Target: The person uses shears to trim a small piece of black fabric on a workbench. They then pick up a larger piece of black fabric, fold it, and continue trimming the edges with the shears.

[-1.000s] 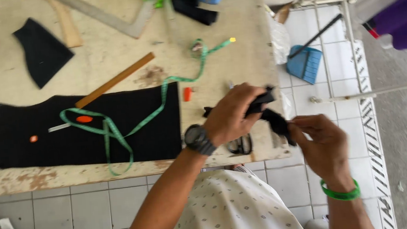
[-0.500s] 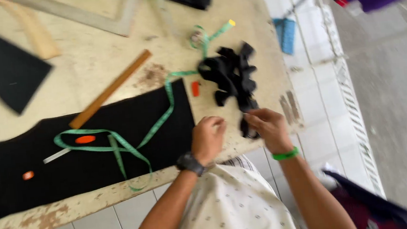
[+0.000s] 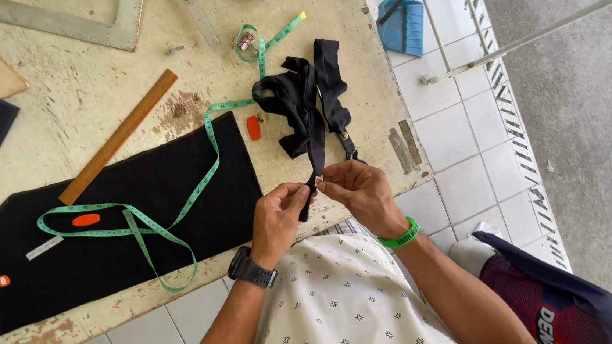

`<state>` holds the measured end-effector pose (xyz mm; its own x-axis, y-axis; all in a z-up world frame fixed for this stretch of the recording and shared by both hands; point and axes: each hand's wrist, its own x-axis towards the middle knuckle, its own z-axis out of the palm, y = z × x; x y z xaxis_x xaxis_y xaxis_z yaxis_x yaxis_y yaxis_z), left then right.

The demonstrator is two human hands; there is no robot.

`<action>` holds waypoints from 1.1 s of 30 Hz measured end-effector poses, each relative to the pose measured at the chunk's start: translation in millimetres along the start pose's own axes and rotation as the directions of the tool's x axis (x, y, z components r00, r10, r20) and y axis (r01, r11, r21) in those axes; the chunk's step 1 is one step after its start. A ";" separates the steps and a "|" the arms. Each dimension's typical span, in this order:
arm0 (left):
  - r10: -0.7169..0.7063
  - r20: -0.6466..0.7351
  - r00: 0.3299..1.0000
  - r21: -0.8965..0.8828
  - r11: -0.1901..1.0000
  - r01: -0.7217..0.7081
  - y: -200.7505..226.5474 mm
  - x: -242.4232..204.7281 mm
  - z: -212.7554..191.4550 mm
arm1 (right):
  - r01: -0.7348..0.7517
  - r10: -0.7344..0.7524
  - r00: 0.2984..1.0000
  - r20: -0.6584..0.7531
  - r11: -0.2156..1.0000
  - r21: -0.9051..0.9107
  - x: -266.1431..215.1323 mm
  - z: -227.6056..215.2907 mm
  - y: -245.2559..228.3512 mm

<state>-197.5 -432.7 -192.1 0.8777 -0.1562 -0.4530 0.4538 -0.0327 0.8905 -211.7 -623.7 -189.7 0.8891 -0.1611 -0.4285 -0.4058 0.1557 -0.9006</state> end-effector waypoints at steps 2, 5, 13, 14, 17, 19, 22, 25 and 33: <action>0.007 -0.036 0.999 0.004 1.000 -0.007 3.2 -5.8 6.6 | -0.016 0.016 0.999 0.049 1.000 0.008 1.9 -5.9 -13.2; 0.058 -0.119 0.991 0.006 0.998 -0.057 5.6 -8.8 14.6 | -0.015 0.015 0.993 0.120 1.000 0.001 6.1 -8.4 -28.7; 0.106 -0.217 0.970 -0.008 0.994 -0.110 12.9 -12.5 27.6 | 0.003 0.014 0.965 0.261 0.998 -0.065 18.2 -22.6 -41.6; 0.103 -0.251 0.962 -0.042 0.992 -0.117 13.8 -12.8 29.3 | -0.006 0.028 0.959 0.282 0.997 -0.079 21.0 -24.5 -37.7; 0.042 -0.301 0.953 -0.112 0.991 -0.079 9.8 -12.6 28.4 | -0.011 0.041 0.951 0.308 0.995 -0.098 26.4 -25.0 -30.7; -0.013 -0.314 0.949 -0.150 0.988 -0.036 13.1 -14.1 27.8 | -0.005 0.038 0.949 0.313 0.994 -0.105 27.8 -25.3 -28.1; -0.272 -0.172 0.947 -0.351 0.915 0.198 21.6 -20.3 27.5 | 0.001 0.049 0.934 0.354 0.990 -0.140 19.7 -20.5 -34.1; -0.335 -0.036 0.942 -0.509 0.817 0.271 18.6 -15.8 26.7 | 0.007 0.059 0.925 0.375 0.985 -0.174 12.0 -13.6 -48.3; -0.142 -0.238 0.961 -0.373 0.927 0.044 19.8 -15.6 19.8 | 0.035 0.049 0.933 0.356 0.974 -0.224 18.2 -20.9 -36.2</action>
<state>-205.3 -450.5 -166.5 0.8157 0.0892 -0.5716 0.5170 0.3312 0.7894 -185.3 -652.5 -166.4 0.8853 0.2041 -0.4178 -0.4119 -0.0727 -0.9083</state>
